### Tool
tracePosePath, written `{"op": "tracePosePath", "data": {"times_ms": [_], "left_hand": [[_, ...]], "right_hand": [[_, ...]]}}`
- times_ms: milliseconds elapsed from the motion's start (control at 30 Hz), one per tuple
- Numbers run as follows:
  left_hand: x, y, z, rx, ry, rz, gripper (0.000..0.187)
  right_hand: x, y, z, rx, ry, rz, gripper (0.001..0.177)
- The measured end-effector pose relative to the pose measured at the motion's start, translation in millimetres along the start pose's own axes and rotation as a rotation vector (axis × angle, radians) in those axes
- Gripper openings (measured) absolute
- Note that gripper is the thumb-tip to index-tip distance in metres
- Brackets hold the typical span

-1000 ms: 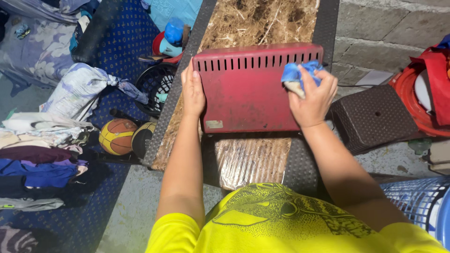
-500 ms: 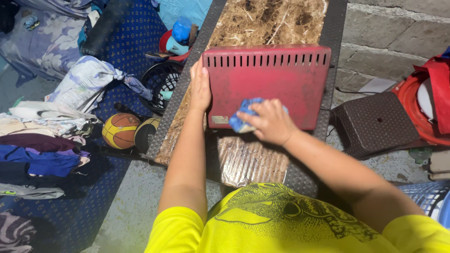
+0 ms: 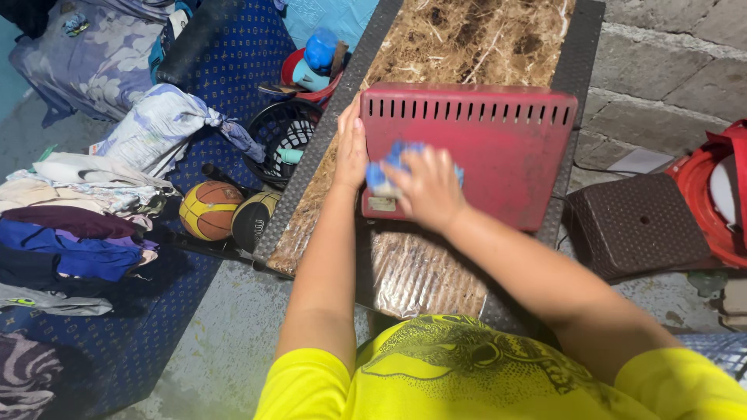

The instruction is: The person wipes the exterior surfaces of a red toaster oven using a blue cloth. They clean the top, front, and sides of the appliance, which is placed on a table covered with a patterned mat. The person rotates the device to access different angles during the cleaning process.

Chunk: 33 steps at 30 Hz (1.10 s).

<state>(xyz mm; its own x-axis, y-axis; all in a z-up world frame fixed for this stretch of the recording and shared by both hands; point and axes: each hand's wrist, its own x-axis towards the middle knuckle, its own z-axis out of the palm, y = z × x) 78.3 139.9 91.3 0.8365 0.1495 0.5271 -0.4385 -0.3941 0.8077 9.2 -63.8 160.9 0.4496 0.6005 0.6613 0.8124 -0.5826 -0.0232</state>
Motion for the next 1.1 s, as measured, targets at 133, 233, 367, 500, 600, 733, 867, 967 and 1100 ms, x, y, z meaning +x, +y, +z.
{"op": "tracePosePath", "data": {"times_ms": [133, 233, 367, 500, 600, 733, 867, 967, 1100], "left_hand": [[-3.2, 3.2, 0.0, -0.020, -0.001, -0.009, 0.055], [-6.8, 1.9, -1.5, 0.005, 0.000, -0.003, 0.055], [-7.3, -6.5, 0.3, 0.045, 0.025, 0.008, 0.053], [-9.6, -13.1, 2.5, 0.063, 0.049, 0.007, 0.049], [-12.1, -13.5, 3.5, 0.065, 0.050, -0.004, 0.050], [-12.0, -11.5, 2.5, 0.040, 0.046, -0.013, 0.051], [-9.3, -6.8, 0.5, -0.013, 0.046, 0.002, 0.050], [-10.2, -0.8, -0.9, 0.027, 0.044, -0.004, 0.049], [-11.0, 5.2, -1.9, 0.062, 0.045, 0.000, 0.048]], "right_hand": [[-32.2, -17.9, -5.7, 0.055, -0.151, -0.078, 0.048], [-35.6, -13.0, -12.5, 0.096, -0.150, -0.150, 0.045], [-10.8, 7.3, -17.9, 0.044, -0.053, -0.045, 0.042], [33.9, 29.9, -11.1, -0.092, 0.097, 0.149, 0.046], [58.6, 29.3, 2.0, -0.093, 0.166, 0.193, 0.043], [49.4, 10.9, 8.9, -0.082, 0.099, 0.184, 0.050], [12.0, -8.8, 8.3, -0.026, -0.045, 0.124, 0.054], [-17.8, -23.4, 4.3, 0.020, -0.108, 0.077, 0.056], [-48.3, -35.8, -4.5, 0.069, -0.118, 0.053, 0.055]]}}
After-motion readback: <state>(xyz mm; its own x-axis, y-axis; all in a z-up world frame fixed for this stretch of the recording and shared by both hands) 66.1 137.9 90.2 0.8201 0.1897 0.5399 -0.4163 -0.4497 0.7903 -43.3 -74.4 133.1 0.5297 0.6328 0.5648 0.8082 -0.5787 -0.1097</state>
